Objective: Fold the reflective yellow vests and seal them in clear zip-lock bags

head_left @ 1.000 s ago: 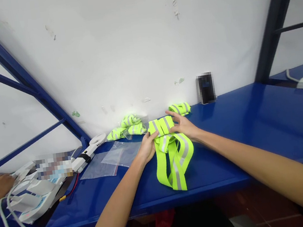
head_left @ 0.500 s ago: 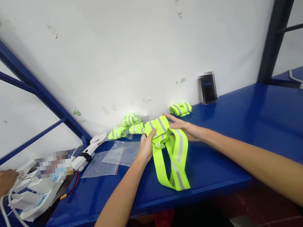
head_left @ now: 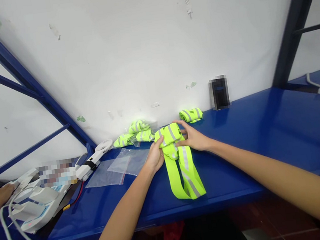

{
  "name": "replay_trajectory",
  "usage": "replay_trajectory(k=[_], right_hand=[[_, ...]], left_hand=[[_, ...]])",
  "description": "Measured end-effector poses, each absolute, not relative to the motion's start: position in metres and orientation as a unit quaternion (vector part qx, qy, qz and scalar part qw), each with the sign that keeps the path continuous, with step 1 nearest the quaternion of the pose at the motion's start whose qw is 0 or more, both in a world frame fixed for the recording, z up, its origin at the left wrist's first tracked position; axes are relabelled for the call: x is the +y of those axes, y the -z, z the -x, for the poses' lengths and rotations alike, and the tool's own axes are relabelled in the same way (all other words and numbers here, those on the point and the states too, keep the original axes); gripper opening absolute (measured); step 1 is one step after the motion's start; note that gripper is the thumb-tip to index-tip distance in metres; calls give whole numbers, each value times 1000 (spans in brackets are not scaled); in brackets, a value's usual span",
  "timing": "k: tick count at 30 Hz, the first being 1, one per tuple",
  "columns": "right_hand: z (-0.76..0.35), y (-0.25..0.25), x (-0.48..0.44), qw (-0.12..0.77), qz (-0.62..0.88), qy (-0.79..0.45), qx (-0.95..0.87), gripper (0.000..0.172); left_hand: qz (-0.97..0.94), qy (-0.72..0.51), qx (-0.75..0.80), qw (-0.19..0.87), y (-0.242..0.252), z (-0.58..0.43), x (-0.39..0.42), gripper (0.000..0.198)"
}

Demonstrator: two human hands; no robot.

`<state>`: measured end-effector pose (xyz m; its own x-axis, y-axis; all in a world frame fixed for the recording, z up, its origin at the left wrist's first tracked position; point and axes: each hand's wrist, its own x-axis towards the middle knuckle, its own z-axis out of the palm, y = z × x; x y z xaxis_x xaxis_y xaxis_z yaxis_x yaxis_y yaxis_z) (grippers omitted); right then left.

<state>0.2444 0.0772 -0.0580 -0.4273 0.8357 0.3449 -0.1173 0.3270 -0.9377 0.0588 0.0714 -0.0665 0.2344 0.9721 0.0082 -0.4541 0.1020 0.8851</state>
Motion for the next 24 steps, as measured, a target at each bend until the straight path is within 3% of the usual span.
replay_trajectory(k=[5,9,16,24], right_hand=[[-246,61,81,495,309,-379,-718,66],[-251,54,75,474,364,-265,-757,62],[-253,50,73,417,278,-425,-753,72],[-251,60,82,476,311,-390,-725,55]], left_hand=[[-420,-507,318,683,65,-60,69,40],[-416,-525,324,668,63,-61,67,35],[-395,-530,336,671,61,-58,68,42],[-374,-521,325,695,61,-59,67,39]])
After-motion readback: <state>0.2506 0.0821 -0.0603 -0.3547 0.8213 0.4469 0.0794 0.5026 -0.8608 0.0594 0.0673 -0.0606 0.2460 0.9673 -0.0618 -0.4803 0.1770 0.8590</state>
